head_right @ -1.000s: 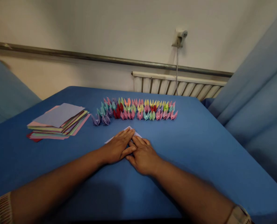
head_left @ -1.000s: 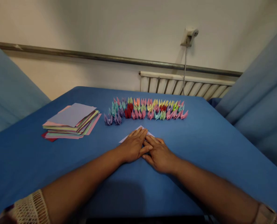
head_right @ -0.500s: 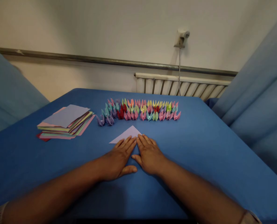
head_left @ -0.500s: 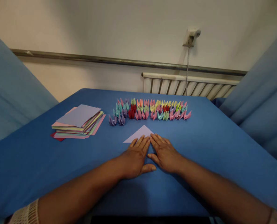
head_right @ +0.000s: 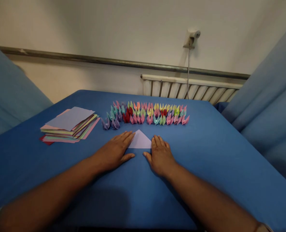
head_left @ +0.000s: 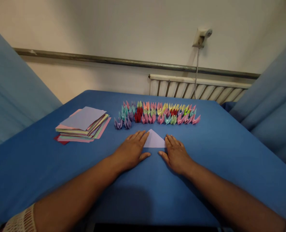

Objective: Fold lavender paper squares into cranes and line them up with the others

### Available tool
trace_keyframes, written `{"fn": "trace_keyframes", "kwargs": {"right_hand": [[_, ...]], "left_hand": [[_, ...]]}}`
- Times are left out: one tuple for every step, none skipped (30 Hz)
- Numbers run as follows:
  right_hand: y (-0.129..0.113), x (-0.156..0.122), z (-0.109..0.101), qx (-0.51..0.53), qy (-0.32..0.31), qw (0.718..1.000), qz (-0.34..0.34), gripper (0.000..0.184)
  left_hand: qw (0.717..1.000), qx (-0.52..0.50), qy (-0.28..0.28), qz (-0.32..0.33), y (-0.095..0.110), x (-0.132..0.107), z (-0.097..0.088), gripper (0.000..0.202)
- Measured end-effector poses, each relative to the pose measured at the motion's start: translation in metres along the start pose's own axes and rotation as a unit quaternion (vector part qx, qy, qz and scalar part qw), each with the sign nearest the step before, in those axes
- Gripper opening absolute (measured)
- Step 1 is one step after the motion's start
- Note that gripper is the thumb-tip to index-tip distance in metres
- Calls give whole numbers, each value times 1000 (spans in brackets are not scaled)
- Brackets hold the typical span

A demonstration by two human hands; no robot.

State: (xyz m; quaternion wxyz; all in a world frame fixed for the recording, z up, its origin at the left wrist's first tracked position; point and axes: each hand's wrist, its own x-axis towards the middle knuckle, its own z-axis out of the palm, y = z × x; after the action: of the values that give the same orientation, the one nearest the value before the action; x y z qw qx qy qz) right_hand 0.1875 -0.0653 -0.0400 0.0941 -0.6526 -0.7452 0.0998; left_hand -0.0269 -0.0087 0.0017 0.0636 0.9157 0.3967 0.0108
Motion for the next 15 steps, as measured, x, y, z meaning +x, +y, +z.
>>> {"fn": "trace_keyframes", "kwargs": {"right_hand": [[2,2,0,5,9,1000,7,69],[5,3,1,14,16,1000,10,66],[7,5,1,27,21,999,10,63],[9,7,2,43,25,999,8,59],[11,8,2,63,30,998,5,54],[13,10,3,86,34,996,1,49],[14,11,4,109,41,993,-2,43],[15,12,4,132,51,990,-4,37],[15,13,5,154,62,986,-7,30],[16,14,5,175,74,982,-12,23],[16,14,5,192,86,977,-20,15],[15,14,4,205,99,973,-30,8],[15,14,2,212,113,970,-44,3],[14,13,0,212,128,967,-61,2],[13,11,-4,205,144,965,-79,3]], "left_hand": [[1000,-10,5,2,-2,2,3,77],[1000,-21,5,0,-3,4,7,79],[999,-35,4,-5,-4,6,10,80],[999,-51,3,-9,-6,7,13,81],[998,-68,6,-12,-7,9,16,83],[996,-85,12,-12,-8,10,18,84],[994,-103,21,-11,-9,11,20,85],[992,-122,32,-8,-10,13,21,86],[989,-140,44,-7,-11,14,22,86],[986,-156,56,-7,-11,15,22,87],[983,-172,68,-6,-11,16,22,89],[979,-185,80,-3,-10,17,21,90],[976,-195,94,3,-9,17,20,91],[973,-201,112,13,-8,17,18,92],[970,-202,133,24,-6,16,15,90]]}}
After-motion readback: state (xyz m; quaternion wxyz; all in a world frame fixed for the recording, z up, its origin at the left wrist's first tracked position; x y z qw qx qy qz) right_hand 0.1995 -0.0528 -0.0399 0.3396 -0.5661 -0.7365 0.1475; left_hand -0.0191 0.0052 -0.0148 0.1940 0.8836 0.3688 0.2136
